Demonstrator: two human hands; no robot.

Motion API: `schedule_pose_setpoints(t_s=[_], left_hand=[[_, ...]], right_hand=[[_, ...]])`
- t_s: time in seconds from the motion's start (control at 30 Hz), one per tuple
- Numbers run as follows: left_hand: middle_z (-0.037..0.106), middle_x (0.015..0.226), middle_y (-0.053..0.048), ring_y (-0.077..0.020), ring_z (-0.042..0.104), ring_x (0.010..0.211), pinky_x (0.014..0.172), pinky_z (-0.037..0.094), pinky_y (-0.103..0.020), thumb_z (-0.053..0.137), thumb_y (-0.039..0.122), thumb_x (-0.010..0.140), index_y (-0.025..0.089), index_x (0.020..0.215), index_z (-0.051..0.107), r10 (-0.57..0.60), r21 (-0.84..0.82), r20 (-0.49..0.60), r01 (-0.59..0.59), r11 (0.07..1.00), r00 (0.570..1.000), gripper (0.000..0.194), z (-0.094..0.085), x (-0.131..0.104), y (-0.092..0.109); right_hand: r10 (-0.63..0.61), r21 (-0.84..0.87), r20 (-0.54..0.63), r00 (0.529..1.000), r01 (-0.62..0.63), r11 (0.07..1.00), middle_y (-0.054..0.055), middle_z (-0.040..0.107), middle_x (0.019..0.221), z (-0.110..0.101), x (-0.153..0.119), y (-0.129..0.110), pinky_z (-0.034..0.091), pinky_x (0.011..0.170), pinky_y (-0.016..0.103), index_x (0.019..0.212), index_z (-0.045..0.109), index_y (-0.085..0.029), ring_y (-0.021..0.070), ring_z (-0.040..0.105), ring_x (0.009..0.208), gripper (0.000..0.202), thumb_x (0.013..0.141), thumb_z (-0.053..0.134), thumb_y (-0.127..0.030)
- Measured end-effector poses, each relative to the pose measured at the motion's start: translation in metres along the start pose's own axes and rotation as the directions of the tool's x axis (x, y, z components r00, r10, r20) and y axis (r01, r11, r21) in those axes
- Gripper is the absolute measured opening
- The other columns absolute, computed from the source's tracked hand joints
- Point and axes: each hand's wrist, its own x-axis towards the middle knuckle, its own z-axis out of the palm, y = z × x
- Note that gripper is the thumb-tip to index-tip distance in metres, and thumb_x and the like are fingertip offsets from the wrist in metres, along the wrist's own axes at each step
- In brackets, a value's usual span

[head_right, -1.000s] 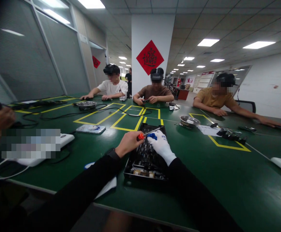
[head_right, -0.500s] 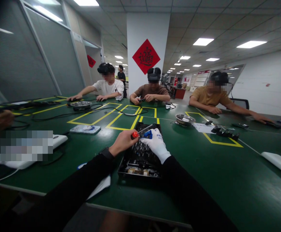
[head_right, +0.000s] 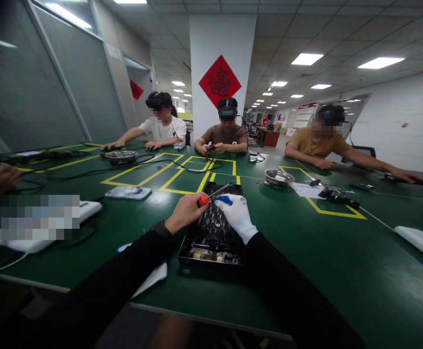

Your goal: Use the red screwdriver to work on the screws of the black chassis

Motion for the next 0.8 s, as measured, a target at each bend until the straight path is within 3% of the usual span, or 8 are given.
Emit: schedule_pose_setpoints(t_s=[0.2, 0.43, 0.6, 0.8], left_hand=[[0.064, 0.083, -0.003, -0.0177, 0.058, 0.080, 0.067, 0.037, -0.023, 0.050, 0.024, 0.076, 0.021, 0.087, 0.059, 0.036, 0.074, 0.048, -0.039, 0.997, 0.998, 0.014, -0.0022, -0.0001, 0.0017], [0.064, 0.083, -0.003, -0.0181, 0.059, 0.080, 0.067, 0.038, -0.023, 0.048, 0.023, 0.077, 0.022, 0.088, 0.058, 0.082, 0.100, 0.071, -0.089, 0.991, 0.994, 0.015, -0.0020, -0.0006, -0.0001], [0.064, 0.082, -0.003, -0.0177, 0.059, 0.079, 0.066, 0.038, -0.023, 0.048, 0.022, 0.076, 0.021, 0.088, 0.059, 0.099, 0.069, 0.075, -0.105, 0.992, 0.992, 0.015, -0.0018, -0.0004, -0.0035], [0.063, 0.080, -0.003, -0.0153, 0.057, 0.075, 0.066, 0.037, -0.021, 0.048, 0.025, 0.079, 0.020, 0.083, 0.060, 0.081, -0.027, 0.071, -0.079, 0.996, 0.994, 0.014, -0.0020, 0.0001, -0.0073]], right_hand=[[-0.048, -0.007, 0.043, 0.998, 0.049, 0.999, 0.007, 0.068, 0.085, 0.0018, -0.0024, -0.0028, 0.047, 0.073, 0.029, 0.087, 0.066, -0.013, 0.0176, 0.062, 0.076, 0.023, 0.073, 0.056, -0.030], [-0.119, -0.280, 0.146, 0.982, 0.157, 0.947, 0.007, 0.066, 0.092, -0.0001, -0.0012, -0.0079, 0.042, 0.080, 0.029, 0.094, 0.062, -0.016, 0.0181, 0.059, 0.085, 0.023, 0.080, 0.049, -0.030], [-0.104, -0.409, 0.216, 0.971, 0.187, 0.893, 0.009, 0.062, 0.097, 0.0026, -0.0005, -0.0041, 0.038, 0.083, 0.029, 0.098, 0.057, -0.018, 0.0185, 0.056, 0.093, 0.024, 0.085, 0.042, -0.031], [-0.071, -0.514, 0.252, 0.965, 0.196, 0.835, 0.011, 0.060, 0.094, 0.0035, 0.0009, -0.0057, 0.038, 0.077, 0.028, 0.094, 0.053, -0.016, 0.0191, 0.055, 0.087, 0.023, 0.086, 0.037, -0.032]])
